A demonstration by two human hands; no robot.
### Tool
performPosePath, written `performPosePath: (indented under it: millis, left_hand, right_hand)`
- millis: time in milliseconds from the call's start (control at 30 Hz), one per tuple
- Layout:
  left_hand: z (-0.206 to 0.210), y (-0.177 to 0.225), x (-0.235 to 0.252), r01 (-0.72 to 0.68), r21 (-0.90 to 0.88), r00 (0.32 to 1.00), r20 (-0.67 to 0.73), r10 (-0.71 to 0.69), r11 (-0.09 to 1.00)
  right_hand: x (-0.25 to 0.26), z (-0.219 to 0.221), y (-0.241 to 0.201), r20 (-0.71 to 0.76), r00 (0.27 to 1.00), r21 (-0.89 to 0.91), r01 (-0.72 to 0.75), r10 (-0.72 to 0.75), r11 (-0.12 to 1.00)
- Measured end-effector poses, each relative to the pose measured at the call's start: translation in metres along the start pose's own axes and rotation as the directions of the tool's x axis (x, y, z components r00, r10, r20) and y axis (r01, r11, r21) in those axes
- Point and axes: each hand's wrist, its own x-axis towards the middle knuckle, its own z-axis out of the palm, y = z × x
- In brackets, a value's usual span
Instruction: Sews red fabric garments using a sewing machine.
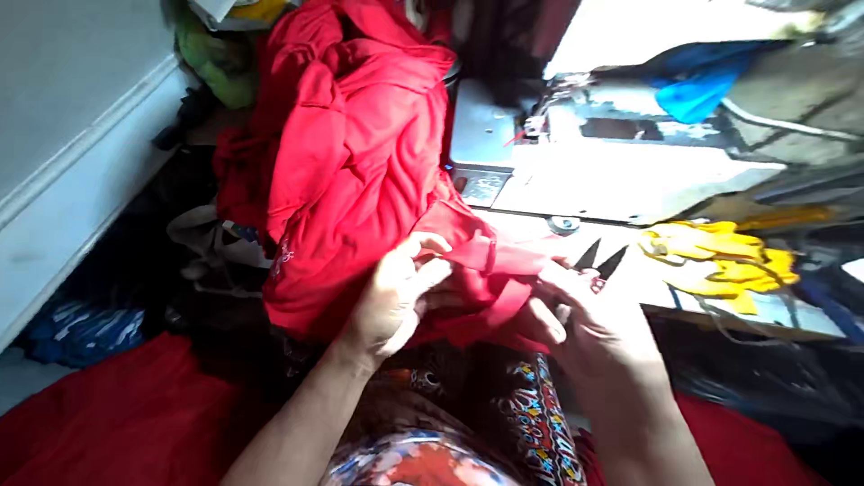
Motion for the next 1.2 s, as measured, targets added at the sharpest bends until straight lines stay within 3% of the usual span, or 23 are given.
performPosePath:
  millis: [100, 167, 233, 300, 367, 433, 500, 567, 667, 733, 800, 867, 933, 1033, 1133, 1200]
  left_hand:
    - [-0.017, 0.018, -0.001, -0.075, 0.318, 0.994, -0.056, 0.098, 0.945]
    - [-0.031, 0.027, -0.004, -0.161, 0.503, 0.976, -0.046, 0.212, 0.849]
    - [-0.033, 0.031, -0.004, -0.233, 0.523, 0.953, -0.043, 0.298, 0.820]
    - [-0.028, 0.029, -0.006, -0.264, 0.497, 0.942, -0.053, 0.333, 0.826]
    - [-0.016, 0.025, -0.010, -0.269, 0.499, 0.946, -0.025, 0.324, 0.823]
    - [0.003, 0.023, -0.017, -0.209, 0.477, 0.960, -0.065, 0.271, 0.854]
    - [0.012, 0.022, -0.021, -0.145, 0.449, 0.983, -0.036, 0.180, 0.882]
    - [0.000, 0.013, -0.021, -0.189, 0.563, 0.982, 0.121, 0.146, 0.804]
    - [-0.017, -0.002, -0.022, -0.213, 0.789, 0.966, 0.083, 0.244, 0.576]
    - [-0.013, -0.005, -0.026, -0.248, 0.824, 0.941, 0.080, 0.329, 0.509]
    - [0.005, -0.006, -0.034, -0.355, 0.742, 0.919, 0.164, 0.359, 0.569]
    - [0.023, -0.006, -0.039, -0.441, 0.571, 0.897, 0.287, 0.335, 0.693]
    - [0.026, -0.007, -0.036, -0.405, 0.407, 0.907, 0.293, 0.303, 0.818]
    - [0.010, -0.004, -0.025, -0.143, 0.024, 0.985, 0.099, 0.140, 0.989]
    - [0.007, 0.005, -0.014, 0.045, -0.363, 0.991, -0.099, -0.086, 0.931]
    - [0.011, 0.009, -0.008, 0.092, -0.480, 0.965, -0.174, -0.198, 0.873]
  right_hand:
    - [0.009, 0.000, -0.004, 0.052, 0.998, 0.131, -0.033, 0.027, 0.991]
    - [0.012, -0.004, -0.006, 0.051, 0.997, 0.068, 0.057, -0.061, 0.996]
    - [0.011, -0.006, -0.009, 0.092, 0.977, -0.043, 0.199, -0.194, 0.979]
    - [0.005, -0.002, -0.013, 0.263, 0.929, -0.259, 0.326, -0.258, 0.909]
    - [-0.005, 0.010, -0.014, 0.389, 0.901, -0.475, 0.376, -0.194, 0.795]
    - [-0.013, 0.023, -0.008, 0.375, 0.921, -0.600, 0.328, -0.105, 0.730]
    - [-0.010, 0.020, 0.003, 0.364, 0.917, -0.571, 0.359, -0.165, 0.738]
    - [-0.005, 0.008, 0.005, 0.388, 0.873, -0.519, 0.472, -0.296, 0.713]
    - [-0.010, -0.004, -0.003, 0.294, 0.878, -0.582, 0.479, -0.379, 0.657]
    - [-0.011, -0.006, 0.000, 0.302, 0.874, -0.618, 0.483, -0.380, 0.621]
    - [-0.014, -0.003, 0.007, 0.375, 0.834, -0.634, 0.549, -0.404, 0.545]
    - [-0.015, 0.003, 0.011, 0.421, 0.762, -0.671, 0.627, -0.492, 0.396]
    - [-0.012, 0.000, 0.009, 0.399, 0.725, -0.680, 0.645, -0.562, 0.349]
    - [-0.007, -0.018, 0.003, 0.192, 0.832, -0.671, 0.498, -0.520, 0.549]
    - [-0.011, -0.019, -0.003, -0.050, 0.973, -0.419, 0.185, -0.226, 0.889]
    - [-0.012, -0.009, -0.007, -0.062, 0.998, -0.109, -0.038, 0.032, 0.993]
